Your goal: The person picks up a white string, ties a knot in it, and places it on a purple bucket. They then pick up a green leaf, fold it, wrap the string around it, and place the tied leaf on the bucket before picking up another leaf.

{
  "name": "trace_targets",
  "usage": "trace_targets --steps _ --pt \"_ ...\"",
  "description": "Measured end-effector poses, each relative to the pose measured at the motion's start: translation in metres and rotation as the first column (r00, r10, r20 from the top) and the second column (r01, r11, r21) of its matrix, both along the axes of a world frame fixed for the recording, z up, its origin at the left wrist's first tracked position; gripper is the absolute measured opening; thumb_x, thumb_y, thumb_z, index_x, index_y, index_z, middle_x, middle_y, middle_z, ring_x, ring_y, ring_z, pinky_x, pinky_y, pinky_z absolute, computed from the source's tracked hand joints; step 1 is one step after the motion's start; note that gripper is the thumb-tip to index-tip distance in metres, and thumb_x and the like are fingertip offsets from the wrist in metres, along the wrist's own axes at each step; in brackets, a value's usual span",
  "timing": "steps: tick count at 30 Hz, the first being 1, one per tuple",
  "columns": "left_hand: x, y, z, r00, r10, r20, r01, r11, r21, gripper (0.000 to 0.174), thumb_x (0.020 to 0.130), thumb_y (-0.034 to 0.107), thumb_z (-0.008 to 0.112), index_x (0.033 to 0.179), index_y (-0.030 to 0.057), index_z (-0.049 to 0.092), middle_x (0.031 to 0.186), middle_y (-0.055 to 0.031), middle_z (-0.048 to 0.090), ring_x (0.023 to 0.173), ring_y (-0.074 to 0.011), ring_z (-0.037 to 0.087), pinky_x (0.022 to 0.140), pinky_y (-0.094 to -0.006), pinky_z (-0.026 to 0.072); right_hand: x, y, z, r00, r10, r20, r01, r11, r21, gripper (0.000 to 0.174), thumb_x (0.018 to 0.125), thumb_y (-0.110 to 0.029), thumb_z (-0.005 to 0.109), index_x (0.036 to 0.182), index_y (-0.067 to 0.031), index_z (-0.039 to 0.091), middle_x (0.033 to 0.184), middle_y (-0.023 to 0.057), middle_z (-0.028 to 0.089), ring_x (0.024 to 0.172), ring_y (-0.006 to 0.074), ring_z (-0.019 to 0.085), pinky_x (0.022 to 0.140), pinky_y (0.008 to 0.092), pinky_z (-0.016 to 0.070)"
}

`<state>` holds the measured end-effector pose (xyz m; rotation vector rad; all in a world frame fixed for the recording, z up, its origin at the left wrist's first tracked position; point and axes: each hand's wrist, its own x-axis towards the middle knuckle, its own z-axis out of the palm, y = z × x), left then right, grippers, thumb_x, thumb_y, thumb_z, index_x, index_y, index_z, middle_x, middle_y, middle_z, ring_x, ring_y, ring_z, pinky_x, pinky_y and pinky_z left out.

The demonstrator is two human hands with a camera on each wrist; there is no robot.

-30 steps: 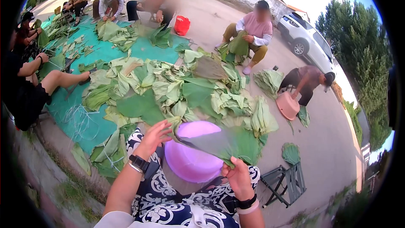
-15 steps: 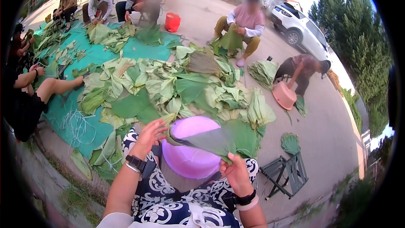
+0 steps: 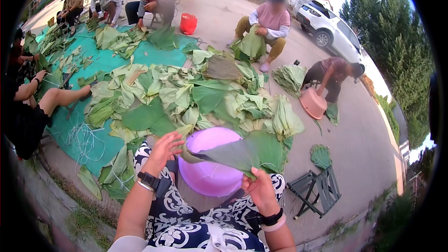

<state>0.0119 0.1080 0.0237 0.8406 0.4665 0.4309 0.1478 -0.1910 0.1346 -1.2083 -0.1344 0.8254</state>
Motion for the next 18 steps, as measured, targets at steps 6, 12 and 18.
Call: trace_targets --steps 6,12,18 --pt "0.0017 0.0007 -0.0013 1.000 -0.001 -0.002 0.001 1.000 0.006 0.046 0.098 0.027 0.052 0.135 0.0002 0.044 0.132 -0.0142 0.054 0.117 -0.0257 0.056 0.090 -0.0403 0.0493 0.0021 -0.0012 0.0006 0.999 0.011 -0.036 -0.010 1.000 0.022 0.024 0.092 -0.028 0.057 0.092 -0.0039 0.061 0.082 0.0047 0.062 0.068 0.0154 0.057 0.059 0.0287 0.0425" --pt "0.0020 -0.0001 -0.0014 1.000 0.002 -0.004 -0.002 1.000 0.009 0.045 0.098 0.026 0.052 0.134 0.0001 0.045 0.130 -0.0141 0.056 0.116 -0.0256 0.057 0.090 -0.0402 0.0498 0.0020 0.0001 0.0000 0.999 -0.009 -0.039 0.010 1.000 0.021 0.023 0.093 -0.026 0.056 0.088 -0.0043 0.060 0.077 0.0056 0.062 0.063 0.0163 0.057 0.058 0.0296 0.0430" --pt "0.0023 -0.0003 -0.0005 1.000 0.002 -0.018 -0.002 1.000 0.003 0.043 0.098 0.025 0.052 0.133 -0.0001 0.046 0.129 -0.0142 0.056 0.114 -0.0254 0.058 0.090 -0.0403 0.0502 0.0040 -0.0015 -0.0014 0.999 -0.006 -0.053 0.007 0.999 0.034 0.021 0.093 -0.023 0.055 0.090 -0.0035 0.060 0.078 0.0068 0.062 0.064 0.0173 0.057 0.061 0.0311 0.0437"
